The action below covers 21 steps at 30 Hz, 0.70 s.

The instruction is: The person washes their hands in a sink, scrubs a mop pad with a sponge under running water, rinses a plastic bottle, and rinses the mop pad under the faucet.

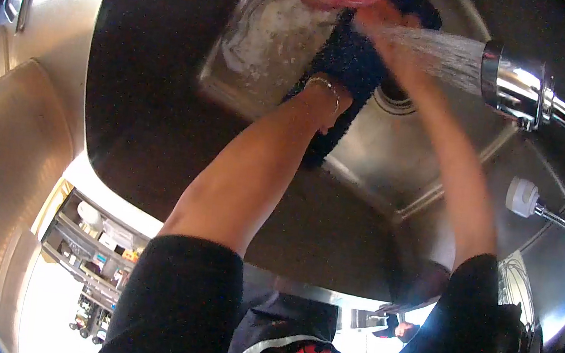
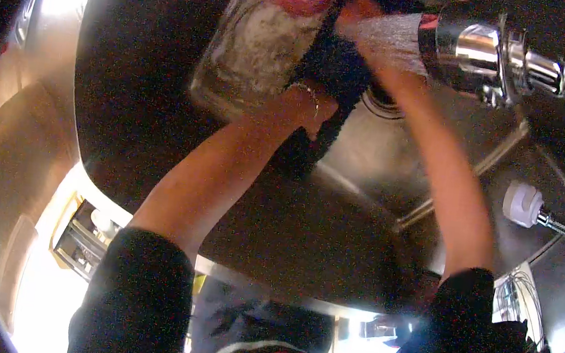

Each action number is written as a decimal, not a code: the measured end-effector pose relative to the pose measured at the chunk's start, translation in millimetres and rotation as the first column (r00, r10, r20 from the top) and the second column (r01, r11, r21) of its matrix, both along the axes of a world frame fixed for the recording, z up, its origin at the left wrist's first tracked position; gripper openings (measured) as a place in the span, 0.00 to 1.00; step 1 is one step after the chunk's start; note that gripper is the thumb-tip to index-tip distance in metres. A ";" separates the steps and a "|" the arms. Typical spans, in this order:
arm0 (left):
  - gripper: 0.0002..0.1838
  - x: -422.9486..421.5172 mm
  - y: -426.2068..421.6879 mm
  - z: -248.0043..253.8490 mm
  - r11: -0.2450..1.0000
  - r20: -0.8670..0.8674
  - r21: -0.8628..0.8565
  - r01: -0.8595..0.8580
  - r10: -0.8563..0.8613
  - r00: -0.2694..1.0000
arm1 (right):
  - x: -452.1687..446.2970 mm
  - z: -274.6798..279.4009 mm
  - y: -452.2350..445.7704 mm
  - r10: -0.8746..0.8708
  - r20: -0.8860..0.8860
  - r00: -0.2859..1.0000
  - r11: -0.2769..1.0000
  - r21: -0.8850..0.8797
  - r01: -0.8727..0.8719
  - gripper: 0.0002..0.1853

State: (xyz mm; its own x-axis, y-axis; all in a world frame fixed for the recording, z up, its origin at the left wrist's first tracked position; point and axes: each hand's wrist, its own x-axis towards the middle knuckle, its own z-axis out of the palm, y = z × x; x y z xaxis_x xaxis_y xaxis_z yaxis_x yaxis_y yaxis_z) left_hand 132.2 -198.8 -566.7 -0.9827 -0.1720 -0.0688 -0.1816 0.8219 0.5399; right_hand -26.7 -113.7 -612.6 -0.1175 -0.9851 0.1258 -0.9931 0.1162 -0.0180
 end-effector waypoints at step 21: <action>0.12 -0.2 -6.7 9.4 0.999 -0.013 0.028 -0.046 0.046 0.999 | 26.0 20.4 -15.0 -0.241 0.170 0.956 0.963 0.166 0.213 0.15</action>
State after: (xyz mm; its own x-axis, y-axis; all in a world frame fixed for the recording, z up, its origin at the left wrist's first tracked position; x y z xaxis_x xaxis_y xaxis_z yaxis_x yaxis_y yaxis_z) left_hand 132.0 -205.5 -557.3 -0.9747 -0.2151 -0.0609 -0.2114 0.7978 0.5647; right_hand -0.7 -128.6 -592.1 -0.3482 -0.9354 -0.0616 -0.9204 0.3536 -0.1668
